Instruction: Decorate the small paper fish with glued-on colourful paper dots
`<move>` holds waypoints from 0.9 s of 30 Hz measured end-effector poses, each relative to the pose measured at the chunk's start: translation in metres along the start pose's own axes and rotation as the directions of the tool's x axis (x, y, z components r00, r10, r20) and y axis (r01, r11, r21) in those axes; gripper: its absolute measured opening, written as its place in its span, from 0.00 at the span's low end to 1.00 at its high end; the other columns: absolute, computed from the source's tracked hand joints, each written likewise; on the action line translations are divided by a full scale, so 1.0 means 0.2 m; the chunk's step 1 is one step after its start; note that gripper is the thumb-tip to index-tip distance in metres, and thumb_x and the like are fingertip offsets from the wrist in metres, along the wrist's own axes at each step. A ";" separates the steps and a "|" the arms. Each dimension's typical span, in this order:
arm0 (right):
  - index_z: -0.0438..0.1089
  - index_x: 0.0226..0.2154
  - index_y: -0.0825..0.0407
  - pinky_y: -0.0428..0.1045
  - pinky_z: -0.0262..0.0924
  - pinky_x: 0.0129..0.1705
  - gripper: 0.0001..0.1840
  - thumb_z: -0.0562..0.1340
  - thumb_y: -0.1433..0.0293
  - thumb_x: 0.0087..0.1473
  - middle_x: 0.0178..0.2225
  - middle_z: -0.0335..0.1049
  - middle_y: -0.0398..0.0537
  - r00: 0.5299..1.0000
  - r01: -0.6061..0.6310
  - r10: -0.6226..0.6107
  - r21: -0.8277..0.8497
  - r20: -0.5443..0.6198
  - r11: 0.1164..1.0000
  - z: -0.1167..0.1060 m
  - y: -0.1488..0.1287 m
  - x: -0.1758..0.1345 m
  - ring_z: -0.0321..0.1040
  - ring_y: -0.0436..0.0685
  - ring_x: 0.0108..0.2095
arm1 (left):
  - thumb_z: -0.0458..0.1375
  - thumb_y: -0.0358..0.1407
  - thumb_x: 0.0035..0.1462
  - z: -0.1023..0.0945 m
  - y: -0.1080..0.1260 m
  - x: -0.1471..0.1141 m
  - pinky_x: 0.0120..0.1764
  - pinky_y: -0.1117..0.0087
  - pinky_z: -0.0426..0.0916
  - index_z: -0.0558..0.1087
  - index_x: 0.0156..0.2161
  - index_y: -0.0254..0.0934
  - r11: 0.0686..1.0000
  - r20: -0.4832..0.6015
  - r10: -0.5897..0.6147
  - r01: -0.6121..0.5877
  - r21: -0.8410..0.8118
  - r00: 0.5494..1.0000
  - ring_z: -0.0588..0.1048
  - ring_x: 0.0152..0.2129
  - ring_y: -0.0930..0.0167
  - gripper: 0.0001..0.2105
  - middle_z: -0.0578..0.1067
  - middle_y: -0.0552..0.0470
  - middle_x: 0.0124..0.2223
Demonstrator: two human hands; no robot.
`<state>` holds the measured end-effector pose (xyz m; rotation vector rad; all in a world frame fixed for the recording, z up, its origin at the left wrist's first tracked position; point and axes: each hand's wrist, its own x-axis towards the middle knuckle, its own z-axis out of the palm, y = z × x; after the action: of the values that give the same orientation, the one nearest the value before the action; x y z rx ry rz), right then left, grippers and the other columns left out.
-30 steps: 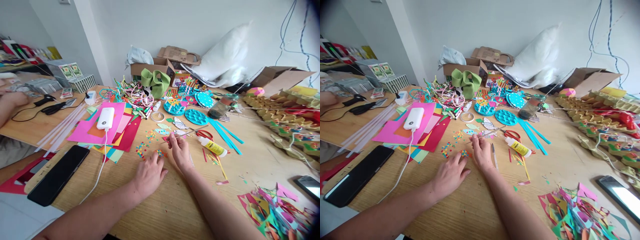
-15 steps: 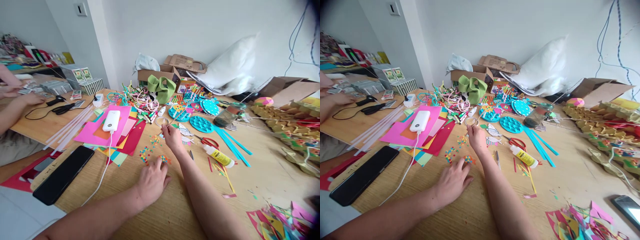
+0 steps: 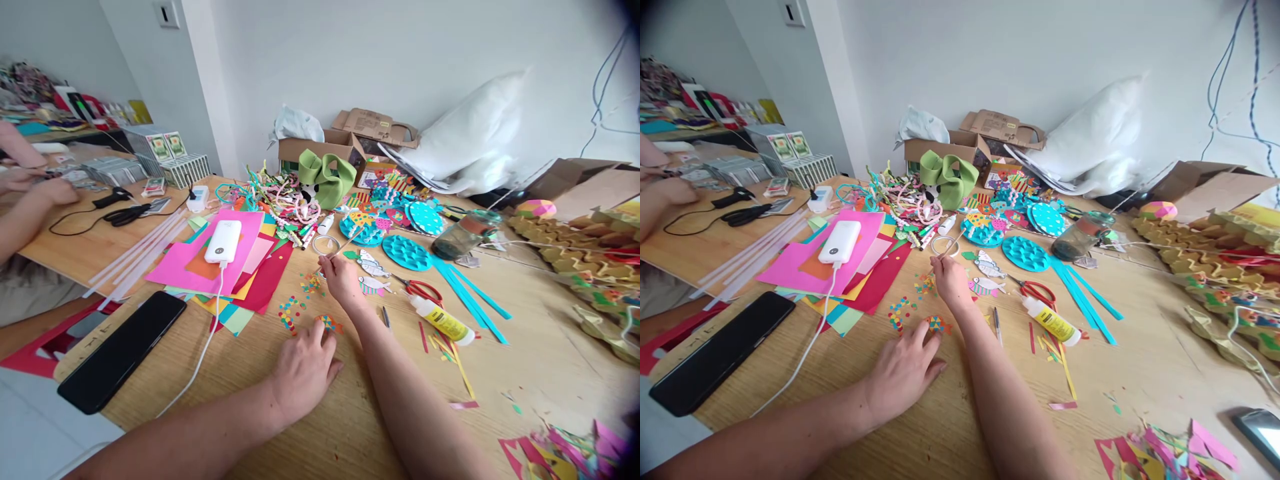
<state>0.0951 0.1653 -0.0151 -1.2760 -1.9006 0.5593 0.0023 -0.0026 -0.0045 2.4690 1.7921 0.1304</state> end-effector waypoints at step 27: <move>0.66 0.24 0.51 0.46 0.58 0.27 0.23 0.52 0.54 0.62 0.22 0.70 0.46 0.980 -0.012 0.042 0.150 -0.195 0.989 -0.20 -0.11 -0.33 0.67 0.52 0.23 | 0.53 0.44 0.63 -0.02 -0.01 -0.01 0.36 0.63 0.73 0.66 0.56 0.36 0.998 -0.003 0.038 -0.038 0.044 0.999 0.74 0.41 0.61 0.20 0.67 0.41 0.54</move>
<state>0.1265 0.0928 0.0016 -1.2153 -1.6488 0.5557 -0.0001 -0.0047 -0.0001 2.5352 1.7686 0.0994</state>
